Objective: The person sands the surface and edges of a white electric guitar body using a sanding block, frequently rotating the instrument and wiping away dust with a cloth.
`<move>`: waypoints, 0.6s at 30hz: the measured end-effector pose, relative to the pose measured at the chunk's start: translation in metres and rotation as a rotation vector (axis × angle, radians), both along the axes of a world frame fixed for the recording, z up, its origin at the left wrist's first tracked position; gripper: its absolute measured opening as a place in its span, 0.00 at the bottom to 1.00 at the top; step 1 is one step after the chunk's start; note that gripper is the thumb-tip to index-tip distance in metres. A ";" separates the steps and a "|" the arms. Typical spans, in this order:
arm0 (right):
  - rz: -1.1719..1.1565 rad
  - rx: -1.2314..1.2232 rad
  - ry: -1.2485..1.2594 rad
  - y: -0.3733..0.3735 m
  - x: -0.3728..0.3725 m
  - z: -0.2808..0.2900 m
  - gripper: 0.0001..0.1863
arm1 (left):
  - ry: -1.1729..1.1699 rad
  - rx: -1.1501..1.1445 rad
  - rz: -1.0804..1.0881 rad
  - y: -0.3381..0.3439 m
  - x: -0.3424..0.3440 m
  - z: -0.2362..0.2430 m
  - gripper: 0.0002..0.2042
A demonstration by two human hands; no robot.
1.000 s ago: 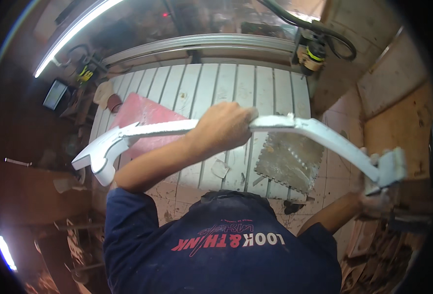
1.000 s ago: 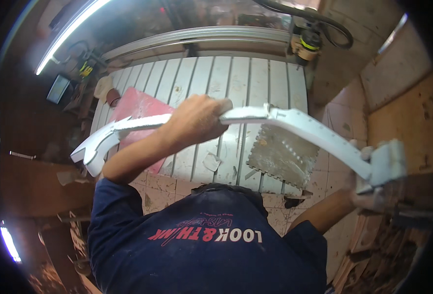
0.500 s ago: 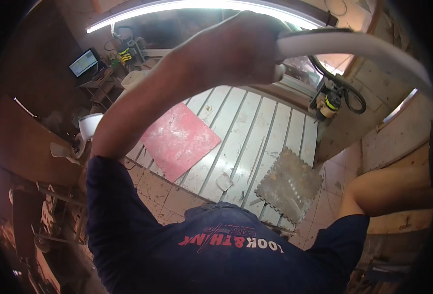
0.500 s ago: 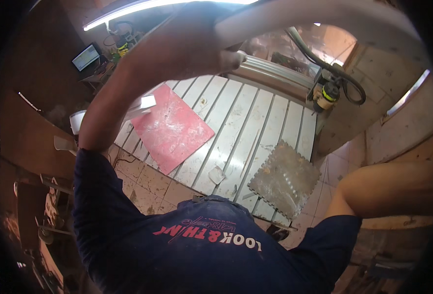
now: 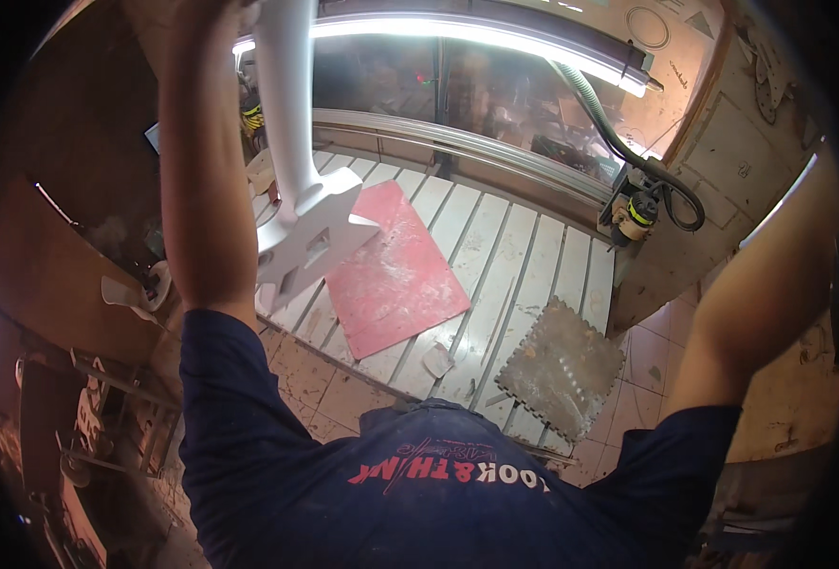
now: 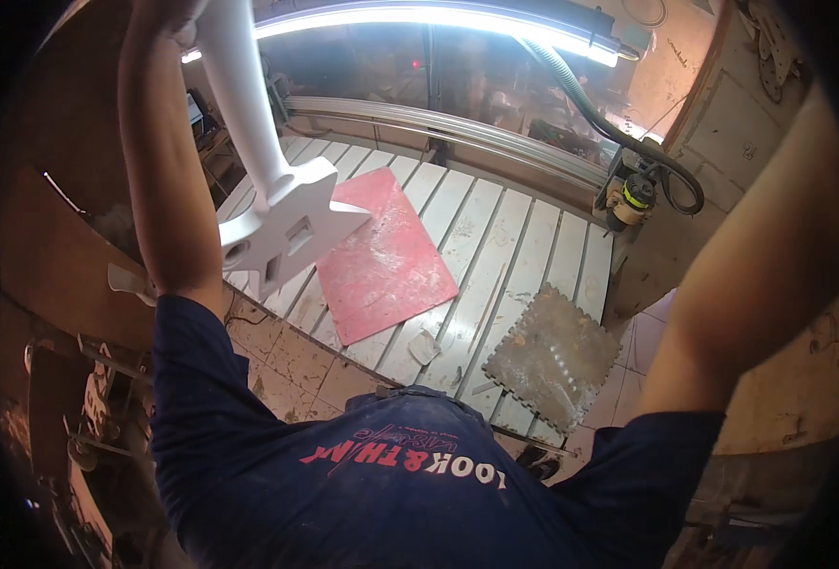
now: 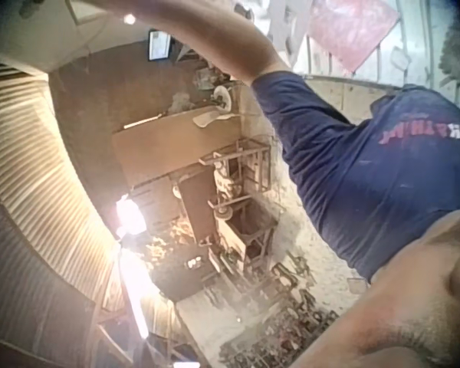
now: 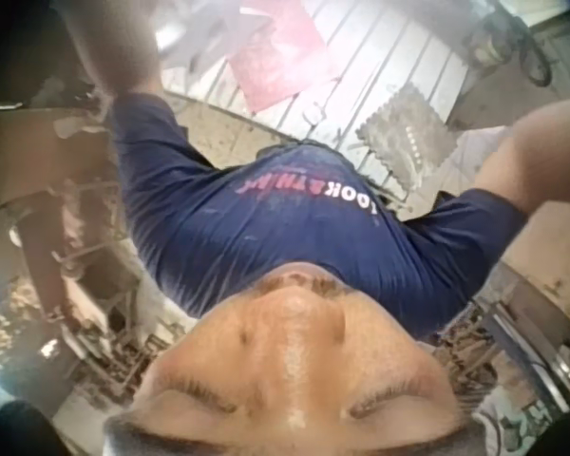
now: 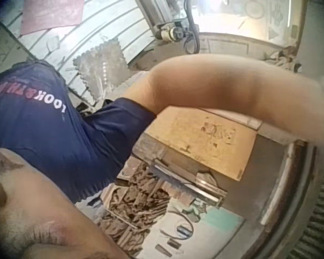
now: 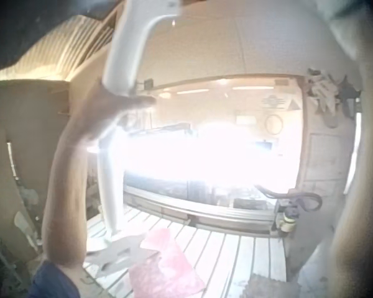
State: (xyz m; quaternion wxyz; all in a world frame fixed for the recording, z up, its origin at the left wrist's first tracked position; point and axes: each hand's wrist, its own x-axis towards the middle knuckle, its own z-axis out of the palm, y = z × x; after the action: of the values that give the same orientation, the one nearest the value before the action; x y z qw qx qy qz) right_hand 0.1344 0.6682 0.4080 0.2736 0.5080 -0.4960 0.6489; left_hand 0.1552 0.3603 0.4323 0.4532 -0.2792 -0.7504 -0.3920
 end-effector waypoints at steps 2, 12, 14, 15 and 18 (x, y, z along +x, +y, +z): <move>0.016 0.017 -0.019 -0.011 -0.005 -0.006 0.30 | 0.080 0.065 0.035 -0.021 -0.004 0.003 0.26; 0.097 0.145 -0.455 -0.052 -0.041 -0.116 0.26 | -0.053 0.450 0.158 -0.119 -0.031 0.025 0.15; 0.233 0.253 -0.563 -0.062 -0.048 -0.161 0.27 | -0.054 0.485 0.169 -0.125 -0.023 0.022 0.17; 0.216 0.322 -0.725 -0.066 -0.050 -0.185 0.29 | -0.060 0.531 0.118 -0.127 -0.015 0.019 0.16; 0.376 0.306 -0.876 -0.080 -0.053 -0.252 0.37 | -0.039 0.626 0.026 -0.113 0.015 0.008 0.14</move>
State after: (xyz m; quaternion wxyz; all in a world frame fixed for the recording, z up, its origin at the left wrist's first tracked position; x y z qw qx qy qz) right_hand 0.0812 0.5879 0.1560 -0.1596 0.3028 -0.5536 0.7592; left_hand 0.1699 0.2469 0.4407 0.5074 -0.1088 -0.6053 -0.6036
